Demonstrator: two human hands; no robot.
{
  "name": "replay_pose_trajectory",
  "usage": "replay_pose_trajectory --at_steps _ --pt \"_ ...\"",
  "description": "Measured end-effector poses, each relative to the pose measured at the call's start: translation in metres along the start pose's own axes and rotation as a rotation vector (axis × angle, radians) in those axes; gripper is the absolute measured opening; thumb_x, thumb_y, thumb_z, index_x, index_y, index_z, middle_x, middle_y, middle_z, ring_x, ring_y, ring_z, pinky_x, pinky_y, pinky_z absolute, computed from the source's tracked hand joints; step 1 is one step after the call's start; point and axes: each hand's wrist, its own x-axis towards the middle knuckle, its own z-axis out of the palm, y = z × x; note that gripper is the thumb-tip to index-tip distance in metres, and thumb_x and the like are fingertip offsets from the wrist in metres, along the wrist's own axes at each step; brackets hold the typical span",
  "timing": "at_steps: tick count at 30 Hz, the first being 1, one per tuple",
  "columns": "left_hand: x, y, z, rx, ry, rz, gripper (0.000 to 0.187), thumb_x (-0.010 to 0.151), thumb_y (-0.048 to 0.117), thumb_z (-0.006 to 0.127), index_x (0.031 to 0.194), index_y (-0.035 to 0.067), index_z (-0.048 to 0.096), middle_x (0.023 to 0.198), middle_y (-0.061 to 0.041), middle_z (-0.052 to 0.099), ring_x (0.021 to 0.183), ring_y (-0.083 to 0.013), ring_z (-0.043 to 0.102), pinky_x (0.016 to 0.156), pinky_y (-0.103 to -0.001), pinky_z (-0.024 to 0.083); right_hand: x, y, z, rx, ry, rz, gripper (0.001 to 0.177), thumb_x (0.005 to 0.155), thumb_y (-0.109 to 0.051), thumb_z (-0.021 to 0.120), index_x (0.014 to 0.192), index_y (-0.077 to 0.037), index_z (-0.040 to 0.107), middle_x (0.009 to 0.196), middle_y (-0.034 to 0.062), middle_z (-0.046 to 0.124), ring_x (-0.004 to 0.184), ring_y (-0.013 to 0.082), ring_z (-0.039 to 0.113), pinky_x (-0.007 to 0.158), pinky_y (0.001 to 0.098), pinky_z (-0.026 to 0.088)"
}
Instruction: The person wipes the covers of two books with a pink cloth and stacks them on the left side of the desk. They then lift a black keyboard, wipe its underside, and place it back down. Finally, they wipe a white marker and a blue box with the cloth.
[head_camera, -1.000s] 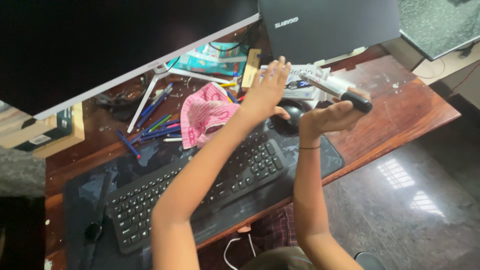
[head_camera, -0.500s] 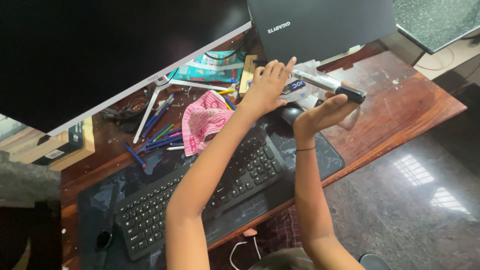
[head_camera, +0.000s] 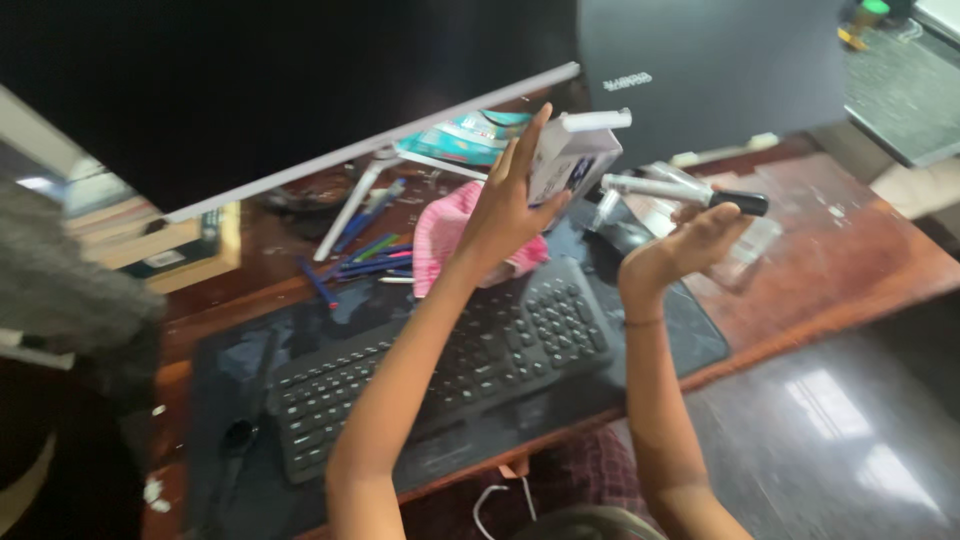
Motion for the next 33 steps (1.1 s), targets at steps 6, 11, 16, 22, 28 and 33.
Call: replay_pose_trajectory --at_steps 6,11,16,22,28,33 --pt "-0.060 0.044 -0.066 0.127 0.133 0.020 0.074 0.094 0.019 0.080 0.155 0.015 0.038 0.133 -0.018 0.061 0.120 -0.0368 0.067 0.102 -0.044 0.056 -0.063 -0.058 0.011 -0.126 -0.263 -0.200 0.049 0.120 -0.045 0.046 0.135 0.002 0.044 0.126 0.0111 0.057 0.111 0.0142 0.060 0.085 0.0282 0.054" --pt "-0.103 0.059 -0.086 0.079 0.097 0.108 0.067 0.089 0.011 0.078 0.145 0.012 0.042 0.136 -0.014 0.060 0.126 -0.0372 0.064 0.107 -0.046 0.053 -0.096 -0.072 0.001 -0.113 -0.179 -0.330 0.047 0.115 -0.051 0.048 0.117 -0.003 0.049 0.092 0.0075 0.054 0.071 0.0092 0.049 0.063 0.0215 0.043" --pt "-0.121 0.048 -0.077 0.086 0.113 0.128 0.068 0.089 0.012 0.080 0.145 0.011 0.041 0.137 -0.016 0.060 0.125 -0.0377 0.064 0.105 -0.047 0.054 -0.125 -0.087 0.002 -0.138 -0.309 -0.229 0.045 0.120 -0.040 0.056 0.125 0.004 0.049 0.106 0.0116 0.062 0.085 0.0128 0.058 0.072 0.0237 0.051" --pt "-0.134 0.033 -0.069 0.042 0.188 0.003 0.068 0.092 0.017 0.080 0.145 0.009 0.038 0.138 -0.018 0.059 0.126 -0.0379 0.064 0.105 -0.046 0.056 -0.123 -0.116 0.018 -0.345 -0.949 0.071 0.035 0.099 -0.013 0.072 0.129 -0.002 0.059 0.086 0.0015 0.060 0.077 0.0063 0.050 0.069 0.0219 0.042" --pt "-0.142 0.026 -0.075 -0.060 0.191 -0.159 0.065 0.093 0.018 0.080 0.145 0.009 0.040 0.136 -0.016 0.064 0.126 -0.0354 0.066 0.106 -0.044 0.054 -0.122 -0.123 0.037 -0.384 -0.871 -0.027 0.032 0.096 -0.001 0.077 0.125 -0.003 0.062 0.090 0.0012 0.058 0.071 0.0070 0.052 0.065 0.0219 0.043" --pt "-0.145 0.018 -0.083 -0.092 0.208 -0.074 0.062 0.091 0.009 0.077 0.143 0.009 0.043 0.134 -0.012 0.069 0.132 -0.0345 0.063 0.116 -0.046 0.048 -0.088 -0.144 0.064 -0.434 -1.051 -0.062 0.061 0.074 -0.003 0.079 0.129 0.000 0.053 0.133 0.0137 0.057 0.116 0.0219 0.057 0.086 0.0320 0.049"
